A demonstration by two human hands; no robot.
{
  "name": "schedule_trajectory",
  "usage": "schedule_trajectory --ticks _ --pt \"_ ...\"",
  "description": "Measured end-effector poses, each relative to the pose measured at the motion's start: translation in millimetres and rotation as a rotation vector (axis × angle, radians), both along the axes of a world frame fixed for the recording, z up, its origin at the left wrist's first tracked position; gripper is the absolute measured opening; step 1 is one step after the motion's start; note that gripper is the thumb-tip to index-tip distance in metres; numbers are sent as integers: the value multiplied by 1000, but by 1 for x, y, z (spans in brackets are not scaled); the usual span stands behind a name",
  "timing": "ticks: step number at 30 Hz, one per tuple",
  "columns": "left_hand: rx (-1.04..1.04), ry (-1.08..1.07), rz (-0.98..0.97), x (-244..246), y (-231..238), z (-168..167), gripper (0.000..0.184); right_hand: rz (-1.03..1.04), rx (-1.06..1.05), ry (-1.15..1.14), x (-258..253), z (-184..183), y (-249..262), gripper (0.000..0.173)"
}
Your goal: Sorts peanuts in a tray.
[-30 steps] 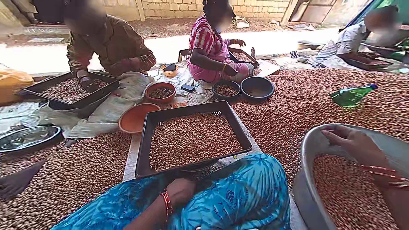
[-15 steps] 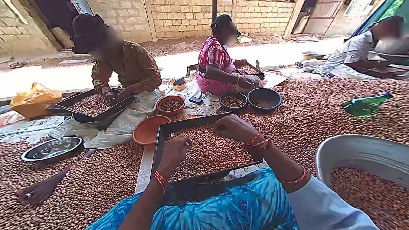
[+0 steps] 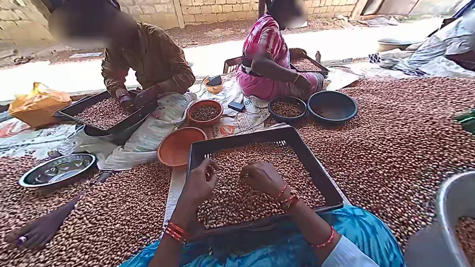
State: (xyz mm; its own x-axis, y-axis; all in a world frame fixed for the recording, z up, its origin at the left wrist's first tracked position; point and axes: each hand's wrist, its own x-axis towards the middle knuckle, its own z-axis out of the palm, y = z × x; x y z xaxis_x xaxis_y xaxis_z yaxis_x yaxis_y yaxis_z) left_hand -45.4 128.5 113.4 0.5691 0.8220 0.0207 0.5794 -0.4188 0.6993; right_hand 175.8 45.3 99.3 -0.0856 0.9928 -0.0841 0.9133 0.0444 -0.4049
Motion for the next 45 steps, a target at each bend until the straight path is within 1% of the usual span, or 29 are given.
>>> schedule_trajectory --ticks 2,5,7,9,10,11,13,14,15,16,17,18,19,20,22,25,27,30,33,35,36,38,39,40,41,42,43,44,45 --pt "-31 198 -72 0 1 10 23 3 -13 0 -3 1 2 24" --pt "-88 433 -93 10 -6 7 19 -4 -18 -12 -6 -1 4 24" --pt "-117 514 -73 17 -8 0 21 -5 -13 -11 -4 0 3 25" --pt "-107 532 -90 19 -7 -4 21 51 36 75 2 8 -5 24" --pt "-104 503 -134 15 -6 -4 20 129 79 197 7 16 -12 22" --pt "-113 420 -226 8 -5 -2 18 240 108 372 13 24 -19 20" --pt "-236 125 -527 -13 -1 4 12 441 149 705 23 40 -33 18" --pt "-321 -28 -666 -21 0 8 11 469 176 772 26 47 -40 18" --pt "-368 -134 -712 -27 -2 13 10 440 221 766 31 53 -46 18" --pt "-327 -178 -641 -30 -4 19 9 375 275 698 35 56 -50 17" --pt "-203 -146 -484 -31 -6 23 8 286 320 594 40 56 -52 17" --pt "-63 -50 -294 -28 -6 23 8 187 344 479 45 56 -53 17" --pt "24 59 -126 -22 -4 22 9 99 346 374 48 55 -53 17" --pt "64 149 -6 -15 -3 18 11 30 337 289 52 54 -52 17" --pt "93 264 92 -6 -1 5 14 -69 295 180 58 52 -50 18" --pt "111 384 130 8 -7 -7 18 -166 141 43 63 58 -52 19" --pt "105 440 118 15 -9 -14 21 -196 35 -21 61 61 -51 21" --pt "73 508 97 22 -9 -18 24 -182 -107 -104 57 57 -45 23" --pt "51 497 103 19 -8 -17 24 -133 -129 -102 53 42 -38 23" --pt "-12 375 24 7 -5 -10 23 -98 -109 -85 50 32 -34 23" --pt "-84 248 -83 -3 -2 -4 20 -85 -107 -79 48 28 -32 23" --pt "-301 -147 -334 -24 0 7 14 -72 -126 -79 44 23 -30 24" --pt "-392 -303 -362 -29 -2 13 15 -72 -141 -82 42 22 -29 24" --pt "-387 -386 -303 -32 -4 20 13 -73 -148 -78 42 21 -29 24" --pt "-285 -365 -187 -32 -5 24 10 -74 -159 -77 42 19 -28 25" --pt "-141 -238 -57 -31 -3 25 8 -75 -169 -81 42 19 -27 25" --pt "-25 -59 59 -28 1 23 10 -77 -179 -93 42 18 -26 26" --pt "37 98 136 -24 3 19 14 -69 -184 -100 41 18 -27 26" --pt "70 201 176 -19 4 12 17 -44 -185 -91 41 20 -28 26"
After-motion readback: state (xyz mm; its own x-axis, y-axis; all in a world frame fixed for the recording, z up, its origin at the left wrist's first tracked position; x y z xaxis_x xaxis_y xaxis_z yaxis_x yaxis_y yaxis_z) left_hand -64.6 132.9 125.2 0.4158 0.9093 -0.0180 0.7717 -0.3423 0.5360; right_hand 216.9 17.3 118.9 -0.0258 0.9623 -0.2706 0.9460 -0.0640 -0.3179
